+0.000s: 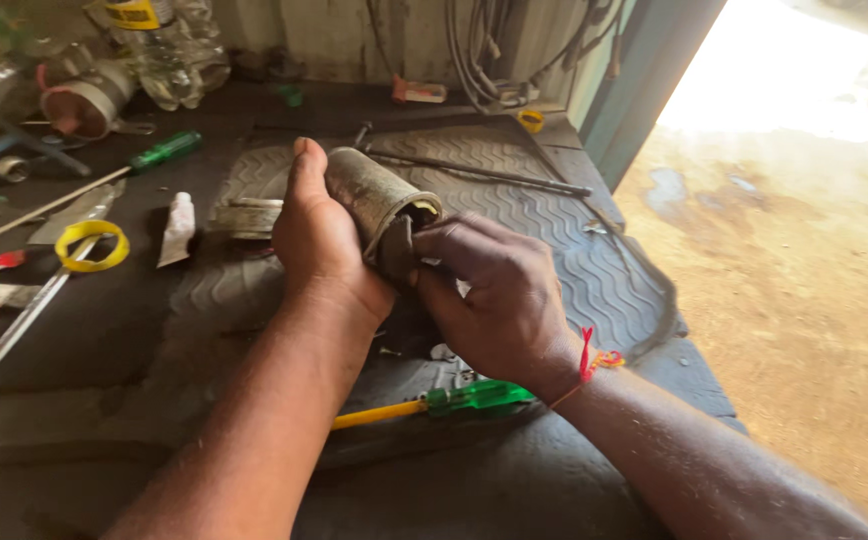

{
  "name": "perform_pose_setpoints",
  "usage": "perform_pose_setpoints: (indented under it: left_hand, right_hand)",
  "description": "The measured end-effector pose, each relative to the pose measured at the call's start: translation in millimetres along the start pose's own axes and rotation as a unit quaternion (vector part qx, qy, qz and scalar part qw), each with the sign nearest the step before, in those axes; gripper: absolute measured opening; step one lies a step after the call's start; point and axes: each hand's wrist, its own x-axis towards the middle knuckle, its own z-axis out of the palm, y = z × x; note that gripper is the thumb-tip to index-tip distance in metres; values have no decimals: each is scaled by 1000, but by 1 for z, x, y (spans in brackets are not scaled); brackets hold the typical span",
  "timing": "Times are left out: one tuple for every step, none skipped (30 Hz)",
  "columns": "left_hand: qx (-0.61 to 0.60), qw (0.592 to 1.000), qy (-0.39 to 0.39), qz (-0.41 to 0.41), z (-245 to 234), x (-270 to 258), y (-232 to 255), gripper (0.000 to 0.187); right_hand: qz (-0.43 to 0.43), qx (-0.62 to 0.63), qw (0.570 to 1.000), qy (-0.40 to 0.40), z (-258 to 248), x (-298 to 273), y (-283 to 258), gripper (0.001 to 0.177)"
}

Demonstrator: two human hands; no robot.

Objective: The person cleans a cylindrical metal part, likely a starter motor housing, using a rag and a screwdriver. They wipe the exterior and interior surfaces, then use the screwdriver to scrape out debris from the inside. The person continues to wipe the part with the rag to remove loosened dirt.

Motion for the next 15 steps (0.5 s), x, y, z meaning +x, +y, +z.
perform_pose_setpoints:
  left_hand:
    - [-1,1000,1,-6,1,-2,1,51]
    - [-2,1000,3,-12,2,-3,2,51]
    - [-3,1000,4,-19,3,-3,1,51]
    - [-11,1000,14,-20,3,-3,1,50]
    - [-19,999,22,-20,3,-3,2,49]
    - [-26,999,31,-20,4,-3,1,49]
    - [-25,999,13,-23,3,-4,-1,49]
    - [-24,999,-4,-27,2,-6,-3,50]
    - [-23,999,-22,-29,2,-8,-5,50]
    - [-18,999,-19,-26,3,-8,-7,51]
    - [-13,1000,-13,-24,3,-9,-11,51]
    - [-8,1000,-8,-22,2,-9,-15,51]
    - [-5,1000,-9,-17,1,-7,-16,50]
    - [-1,1000,-9,-12,0,-4,-15,50]
    - [3,1000,-12,-6,-1,0,-13,50]
  right_hand:
    - [48,-18,998,29,1,1,-1,18]
    - [97,-35,993,57,1,1,-2,16]
    - [145,-53,984,85,1,2,-3,15]
    - [157,-34,982,103,1,2,-4,14]
    - [169,-15,978,122,0,2,-4,13]
    - [179,4,974,141,0,2,-4,13]
    - [144,-22,981,130,0,2,-4,12]
    - [109,-49,986,120,0,2,-4,12]
    - [73,-76,989,109,0,1,-5,12]
    - [64,-72,990,98,1,1,-5,11]
    - [58,-68,992,86,2,0,-6,11]
    - [51,-64,994,73,2,-2,-6,11]
    - [44,-55,996,62,1,-3,-6,15]
    - [37,-47,997,51,-2,-3,-6,20]
    - [29,-38,998,42,-3,-2,-7,24]
